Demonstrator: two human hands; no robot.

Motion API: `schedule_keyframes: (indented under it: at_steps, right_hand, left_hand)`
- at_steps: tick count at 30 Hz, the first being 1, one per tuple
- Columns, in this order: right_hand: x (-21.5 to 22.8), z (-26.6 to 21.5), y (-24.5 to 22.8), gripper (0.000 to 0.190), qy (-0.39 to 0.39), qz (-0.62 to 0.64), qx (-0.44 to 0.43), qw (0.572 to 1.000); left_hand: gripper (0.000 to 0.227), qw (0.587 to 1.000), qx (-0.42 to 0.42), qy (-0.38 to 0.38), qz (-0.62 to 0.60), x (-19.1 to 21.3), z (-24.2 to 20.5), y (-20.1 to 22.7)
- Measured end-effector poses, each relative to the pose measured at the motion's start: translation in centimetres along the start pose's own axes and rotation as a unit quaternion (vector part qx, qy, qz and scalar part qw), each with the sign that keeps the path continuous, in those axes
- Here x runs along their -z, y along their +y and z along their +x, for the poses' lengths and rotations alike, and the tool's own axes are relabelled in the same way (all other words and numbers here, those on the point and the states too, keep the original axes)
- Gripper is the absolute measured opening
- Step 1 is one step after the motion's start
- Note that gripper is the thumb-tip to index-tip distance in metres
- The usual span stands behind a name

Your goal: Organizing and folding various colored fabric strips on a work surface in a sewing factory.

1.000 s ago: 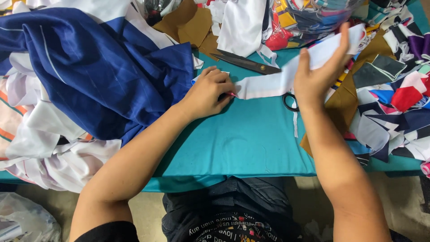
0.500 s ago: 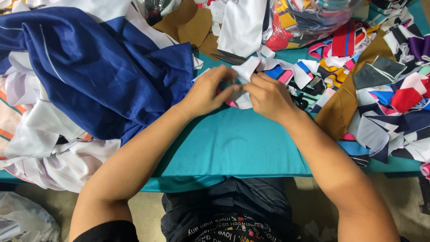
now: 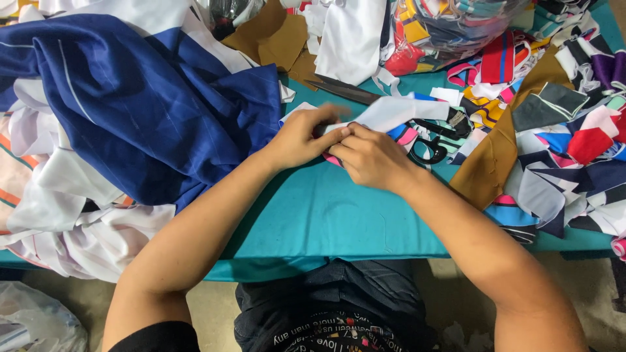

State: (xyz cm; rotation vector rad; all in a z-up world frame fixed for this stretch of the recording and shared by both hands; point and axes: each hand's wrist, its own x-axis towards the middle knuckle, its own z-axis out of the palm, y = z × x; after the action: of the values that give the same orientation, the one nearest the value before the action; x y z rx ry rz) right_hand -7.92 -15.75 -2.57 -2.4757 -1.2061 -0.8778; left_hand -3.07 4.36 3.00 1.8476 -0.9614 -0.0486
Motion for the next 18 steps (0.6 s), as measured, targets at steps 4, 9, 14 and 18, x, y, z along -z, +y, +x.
schedule_keyframes:
  at_steps: [4,9,14,18]
  right_hand:
    - [0.3,0.3,-0.3,0.021,0.006,0.005,0.006,1.0]
    - [1.4,0.9,-0.5,0.033,-0.018,0.057,-0.038,0.997]
    - [1.8,1.2,-0.8,0.031,-0.013,0.061,-0.049,0.997]
    - [3.0,2.6,-0.7,0.034,0.021,0.068,-0.065,0.995]
  left_hand:
    - [0.011,0.998,0.023,0.009,-0.054,-0.7,-0.1,-2.0]
    - [0.02,0.955,0.049,0.161,-0.243,-1.6,0.6,-8.2]
    - [0.026,0.89,0.156,0.149,-0.402,0.2,0.5,-4.5]
    - [0.032,0.96,0.063,0.151,-0.228,-0.3,0.6,-5.8]
